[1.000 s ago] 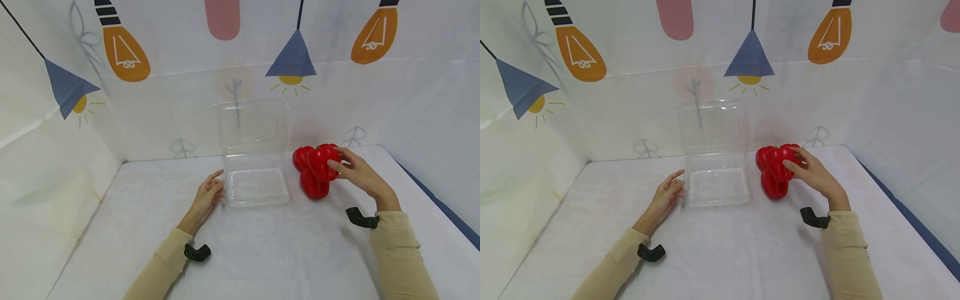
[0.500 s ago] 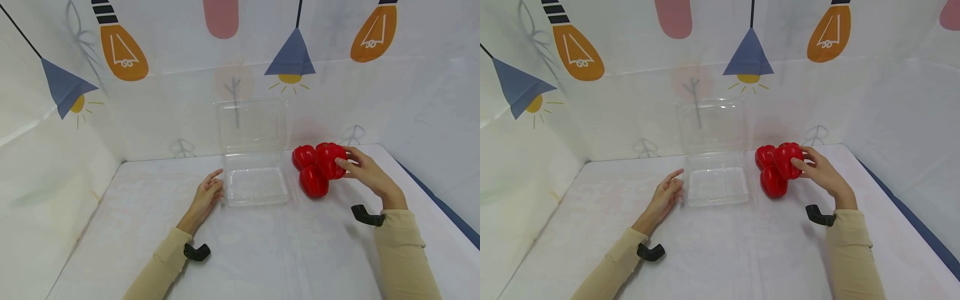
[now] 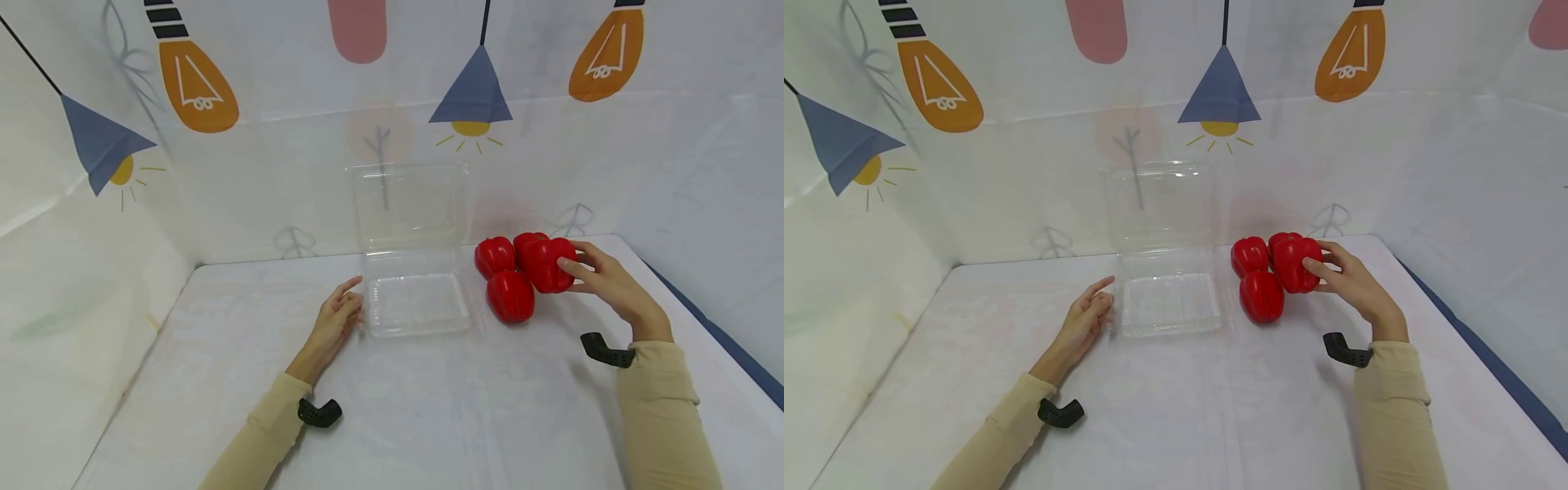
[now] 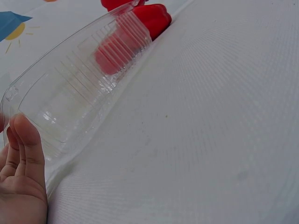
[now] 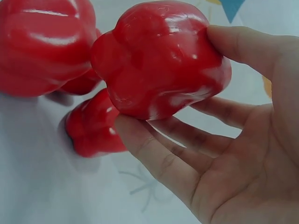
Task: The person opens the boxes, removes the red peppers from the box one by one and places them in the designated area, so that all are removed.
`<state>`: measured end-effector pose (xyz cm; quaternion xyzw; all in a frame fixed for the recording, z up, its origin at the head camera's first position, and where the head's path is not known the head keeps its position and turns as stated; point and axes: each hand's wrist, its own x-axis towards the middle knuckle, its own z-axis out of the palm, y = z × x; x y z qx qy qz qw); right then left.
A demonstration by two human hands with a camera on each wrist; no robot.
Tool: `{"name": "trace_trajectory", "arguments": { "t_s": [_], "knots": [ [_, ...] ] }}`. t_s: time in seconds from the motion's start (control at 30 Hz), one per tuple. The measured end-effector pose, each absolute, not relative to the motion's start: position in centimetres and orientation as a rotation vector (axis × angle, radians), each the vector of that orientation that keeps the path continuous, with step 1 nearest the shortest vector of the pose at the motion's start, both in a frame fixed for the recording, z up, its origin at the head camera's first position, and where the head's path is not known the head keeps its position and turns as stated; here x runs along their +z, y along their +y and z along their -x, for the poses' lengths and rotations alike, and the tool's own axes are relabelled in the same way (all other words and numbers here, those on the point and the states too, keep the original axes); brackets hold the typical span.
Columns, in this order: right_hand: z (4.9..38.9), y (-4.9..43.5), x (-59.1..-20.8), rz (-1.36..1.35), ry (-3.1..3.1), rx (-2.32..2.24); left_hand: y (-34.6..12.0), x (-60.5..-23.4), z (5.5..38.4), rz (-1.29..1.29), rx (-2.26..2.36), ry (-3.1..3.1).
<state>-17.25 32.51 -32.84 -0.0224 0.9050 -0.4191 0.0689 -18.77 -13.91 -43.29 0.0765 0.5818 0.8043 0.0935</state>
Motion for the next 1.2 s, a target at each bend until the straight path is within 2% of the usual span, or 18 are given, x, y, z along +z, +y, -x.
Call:
{"name": "trace_trajectory", "arguments": {
  "t_s": [1.2],
  "knots": [
    [17.5,35.2,-35.5,0.050,2.548,-1.180,-14.0,-43.3,18.8,-0.225,2.397,1.699]
  ]
}}
